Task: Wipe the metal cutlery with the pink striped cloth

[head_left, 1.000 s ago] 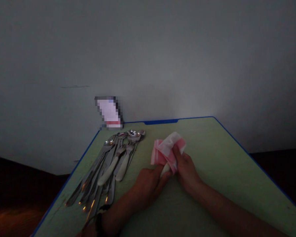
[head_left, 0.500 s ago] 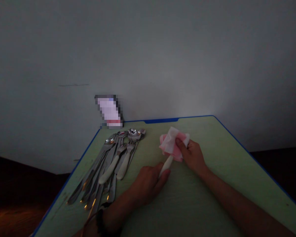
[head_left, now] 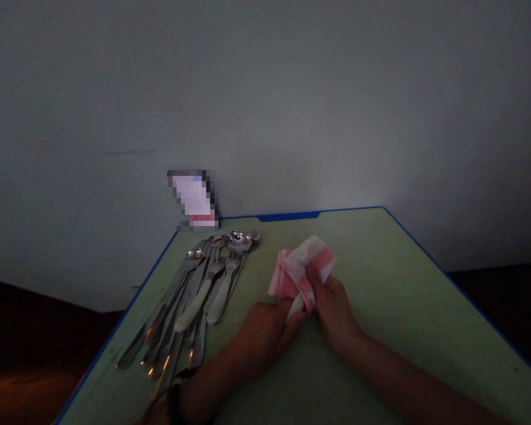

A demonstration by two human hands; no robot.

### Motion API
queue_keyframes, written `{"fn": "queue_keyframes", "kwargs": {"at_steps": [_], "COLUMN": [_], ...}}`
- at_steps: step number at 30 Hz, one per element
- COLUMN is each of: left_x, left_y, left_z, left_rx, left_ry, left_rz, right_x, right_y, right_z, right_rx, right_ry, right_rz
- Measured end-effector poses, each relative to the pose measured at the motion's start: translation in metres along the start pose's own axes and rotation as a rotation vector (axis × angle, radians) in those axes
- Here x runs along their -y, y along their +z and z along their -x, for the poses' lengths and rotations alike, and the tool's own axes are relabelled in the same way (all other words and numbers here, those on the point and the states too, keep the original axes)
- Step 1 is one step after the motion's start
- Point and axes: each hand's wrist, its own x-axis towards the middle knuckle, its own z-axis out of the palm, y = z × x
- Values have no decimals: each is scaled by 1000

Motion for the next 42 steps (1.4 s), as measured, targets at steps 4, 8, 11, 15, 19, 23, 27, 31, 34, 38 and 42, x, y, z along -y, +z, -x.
{"fn": "queue_keyframes", "kwargs": {"at_steps": [4,8,11,15,19,23,27,31,34,38,42], "left_x": [-2,-4,-4,-4,-4,0,3,3,4,5,1], "left_y": [-4,-9,-9,-9,-9,-10,-11,-10,-8,-9,-12], "left_z": [-3,-2,-1,-1,0,-1,-2,0,0,-3,-4], "left_rx": [-4,-17,-25,-69,-84,-221,-260,-243,-259,-288,-180], "left_ry": [-26,-27,-7,-17,-62,-147,-170,-147,-144,-154,-123], "left_rz": [47,117,105,109,243,477,553,557,527,445,314], "right_x": [5,15,20,18,14,18,22,17,10,8,14], "right_y": [-7,-16,-19,-22,-33,-43,-45,-37,-30,-27,-25], "right_z": [-11,-23,-26,-33,-51,-62,-58,-52,-50,-51,-48], "right_rx": [26,-18,-55,-88,-146,-99,162,328,361,364,366], "right_ry": [-71,-277,-383,-383,-338,-262,-45,134,177,147,106], "right_rz": [77,301,396,286,139,-56,-410,-563,-536,-548,-566]}}
